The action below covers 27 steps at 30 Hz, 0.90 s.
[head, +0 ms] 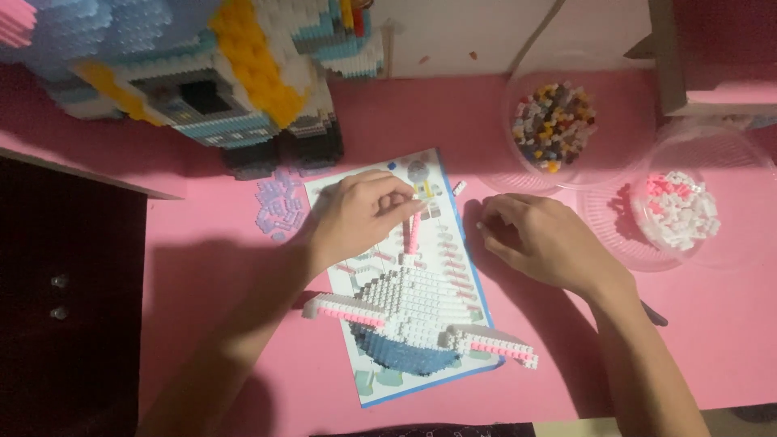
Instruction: Assembling a toy head using micro building blocks and following a printed instruction manual.
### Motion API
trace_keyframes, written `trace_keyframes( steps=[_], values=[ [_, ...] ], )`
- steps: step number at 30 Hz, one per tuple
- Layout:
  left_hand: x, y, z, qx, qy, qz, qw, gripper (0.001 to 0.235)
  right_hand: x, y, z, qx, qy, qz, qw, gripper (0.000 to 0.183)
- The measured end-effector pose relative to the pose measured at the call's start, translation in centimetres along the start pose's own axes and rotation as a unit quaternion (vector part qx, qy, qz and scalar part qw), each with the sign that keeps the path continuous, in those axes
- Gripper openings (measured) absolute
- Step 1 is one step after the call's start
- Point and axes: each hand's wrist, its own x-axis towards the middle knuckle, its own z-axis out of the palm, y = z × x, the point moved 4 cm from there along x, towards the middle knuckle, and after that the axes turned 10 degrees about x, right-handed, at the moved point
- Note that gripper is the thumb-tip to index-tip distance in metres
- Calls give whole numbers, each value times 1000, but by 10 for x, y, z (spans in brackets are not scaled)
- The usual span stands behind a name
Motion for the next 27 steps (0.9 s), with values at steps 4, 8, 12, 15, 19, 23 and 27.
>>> trace_keyframes(
  steps=[4, 8, 12, 15, 19, 23, 27],
  values=[
    [-9, 4, -1, -15, 82, 24, 996, 26, -12, -11, -12, 17, 41, -4, 999, 33],
    [-22, -2, -7, 98, 80, -3, 992, 42, -22, -25, -17, 112, 32, -7, 993, 31],
    [-29, -6, -3, 94, 58, 97, 989, 43, -19, -36, -2, 179, 31, -105, 978, 35],
    [-31, -7, 2, 102, 53, 122, 986, 44, -12, -36, 12, 214, 43, -117, 969, 30],
    [-34, -12, 0, 111, 58, 103, 987, 48, -2, -20, 29, 233, 64, -103, 965, 28],
    [-35, -9, -1, 102, 57, 125, 985, 53, 1, -29, 24, 204, 75, -145, 965, 23],
    [-36, -8, 3, 161, -3, 121, 980, 61, 2, -33, 25, 104, 149, -286, 941, 26]
  ],
)
